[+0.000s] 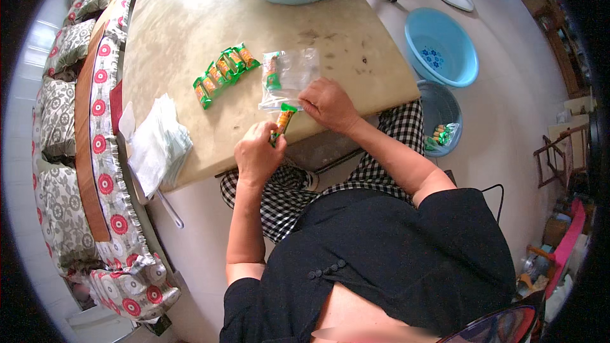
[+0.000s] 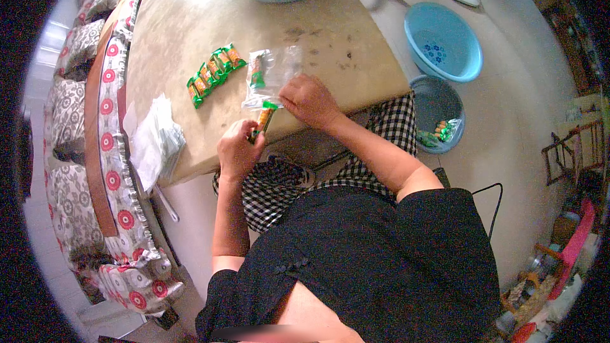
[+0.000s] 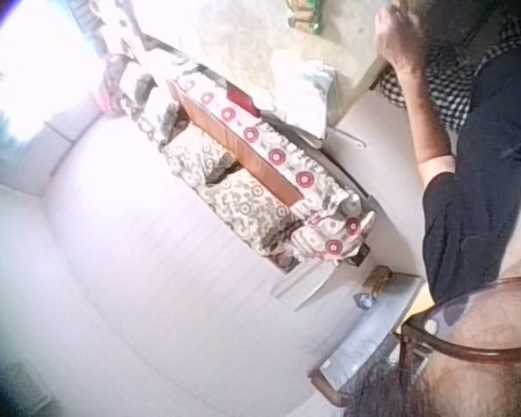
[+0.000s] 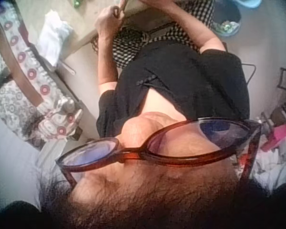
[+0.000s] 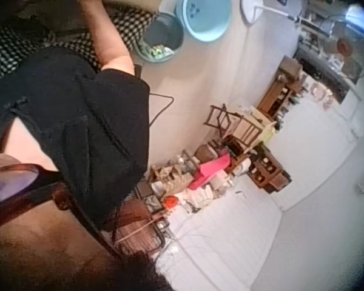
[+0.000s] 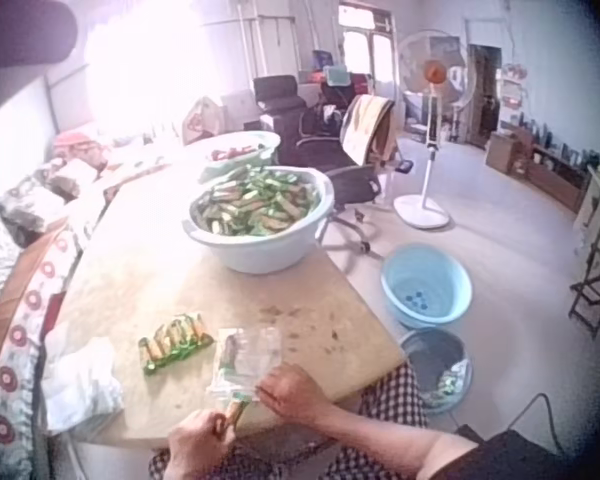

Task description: Placing individual green wrapped candies into small sealable plastic bags.

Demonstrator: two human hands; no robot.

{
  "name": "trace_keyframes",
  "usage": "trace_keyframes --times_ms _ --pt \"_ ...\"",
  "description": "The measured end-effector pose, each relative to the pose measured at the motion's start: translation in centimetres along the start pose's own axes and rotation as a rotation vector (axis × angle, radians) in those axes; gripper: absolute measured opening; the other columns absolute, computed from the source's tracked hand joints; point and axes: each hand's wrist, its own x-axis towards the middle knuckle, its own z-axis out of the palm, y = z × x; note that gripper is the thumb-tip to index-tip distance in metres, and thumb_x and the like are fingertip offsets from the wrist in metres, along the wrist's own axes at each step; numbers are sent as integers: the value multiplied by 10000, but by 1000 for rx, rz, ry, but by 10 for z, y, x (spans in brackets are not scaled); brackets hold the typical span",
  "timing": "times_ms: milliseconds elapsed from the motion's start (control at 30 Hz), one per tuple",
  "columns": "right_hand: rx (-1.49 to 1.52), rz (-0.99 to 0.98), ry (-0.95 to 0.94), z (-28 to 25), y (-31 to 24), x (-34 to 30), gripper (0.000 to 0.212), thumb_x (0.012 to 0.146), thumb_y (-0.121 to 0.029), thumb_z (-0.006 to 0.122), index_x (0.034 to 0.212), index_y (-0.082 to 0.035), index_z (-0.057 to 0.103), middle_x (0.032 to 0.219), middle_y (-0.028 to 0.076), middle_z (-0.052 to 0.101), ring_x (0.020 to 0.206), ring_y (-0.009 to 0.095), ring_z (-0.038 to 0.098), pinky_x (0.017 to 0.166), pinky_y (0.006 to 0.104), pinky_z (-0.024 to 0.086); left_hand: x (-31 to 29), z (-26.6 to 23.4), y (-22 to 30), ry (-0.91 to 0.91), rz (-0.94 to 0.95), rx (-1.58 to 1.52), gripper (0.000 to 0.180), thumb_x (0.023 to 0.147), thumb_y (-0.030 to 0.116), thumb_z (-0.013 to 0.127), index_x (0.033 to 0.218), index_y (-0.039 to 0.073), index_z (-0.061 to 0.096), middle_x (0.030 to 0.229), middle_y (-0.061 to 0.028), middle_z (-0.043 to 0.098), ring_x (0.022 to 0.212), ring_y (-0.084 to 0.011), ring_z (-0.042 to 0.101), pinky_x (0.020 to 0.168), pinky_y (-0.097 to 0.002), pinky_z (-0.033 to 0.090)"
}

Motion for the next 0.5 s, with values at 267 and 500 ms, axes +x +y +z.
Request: trace_keyframes --times_ms 267,500 --pt "5 -66 84 0 0 2 100 753 -176 638 749 -101 574 737 88 563 758 294 563 695 419 463 44 37 10 170 -93 169 165 776 269 610 868 131 607 721 -135 644 663 -325 638 597 -441 502" --pt "-5 -77 63 1 2 0 96 730 -169 639 742 -111 563 729 71 554 748 283 561 690 416 465 40 49 11 264 -20 11 340 726 236 692 1017 83 605 943 -138 592 833 -314 606 687 -403 506"
